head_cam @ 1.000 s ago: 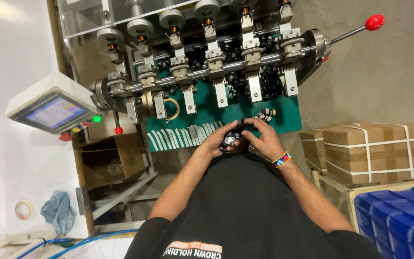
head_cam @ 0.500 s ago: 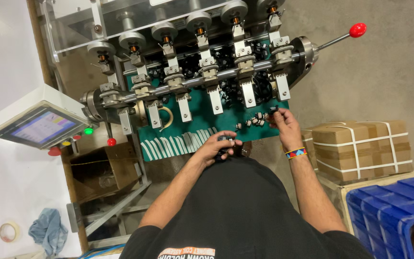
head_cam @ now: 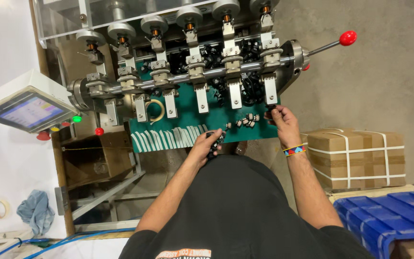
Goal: The person assembles small black and white components by hand, placing them into slots on a green board attached to a machine. They use pliers to adjust parts and repeatedly insert and remove components, aligning them with the machine's fixtures.
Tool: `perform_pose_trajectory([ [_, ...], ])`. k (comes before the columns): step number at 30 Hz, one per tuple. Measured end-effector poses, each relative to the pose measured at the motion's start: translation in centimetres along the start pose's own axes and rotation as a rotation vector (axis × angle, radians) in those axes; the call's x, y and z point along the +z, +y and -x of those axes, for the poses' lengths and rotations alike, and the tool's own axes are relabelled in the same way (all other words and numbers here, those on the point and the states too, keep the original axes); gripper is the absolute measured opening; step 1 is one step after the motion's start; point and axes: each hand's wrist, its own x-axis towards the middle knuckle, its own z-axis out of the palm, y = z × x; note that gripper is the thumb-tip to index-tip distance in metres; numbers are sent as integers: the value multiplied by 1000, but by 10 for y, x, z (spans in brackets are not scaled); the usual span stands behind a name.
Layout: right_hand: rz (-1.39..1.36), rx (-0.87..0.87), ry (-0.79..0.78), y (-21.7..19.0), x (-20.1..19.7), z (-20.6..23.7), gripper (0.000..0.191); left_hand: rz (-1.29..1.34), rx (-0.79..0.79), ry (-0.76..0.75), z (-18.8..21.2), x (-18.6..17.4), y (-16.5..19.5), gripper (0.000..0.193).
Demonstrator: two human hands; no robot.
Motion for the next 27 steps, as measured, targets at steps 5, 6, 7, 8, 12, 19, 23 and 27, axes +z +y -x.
perform_pose_trajectory([
  [5, -37, -18, 26, 7, 5, -5, 27, -24, 91, 85, 2, 14, -3, 33],
  [6, -52, -40, 34, 9, 7, -8, 27, -19, 108, 92, 1, 17, -2, 32],
  [7, -66, -58, 44, 10, 7, -10, 27, -15, 103, 76, 1, 21, -1, 33],
  [8, -39, -76, 44, 9, 7, -11, 27, -11, 96, 59, 1, 25, -1, 33],
  [12, -42, 14, -19, 8, 6, -6, 32, -69, 74, 71, -8, 47, -1, 33],
  [19, 211, -171, -360, -23, 52, 44, 43, -79, 72, 97, -23, 65, 4, 35],
  [23, 346, -93, -323, -21, 70, 46, 32, 66, -21, 79, -16, 58, 1, 32],
  [27, 217, -47, -322, 9, 70, 35, 24, 89, -55, 43, -8, 48, 0, 35],
])
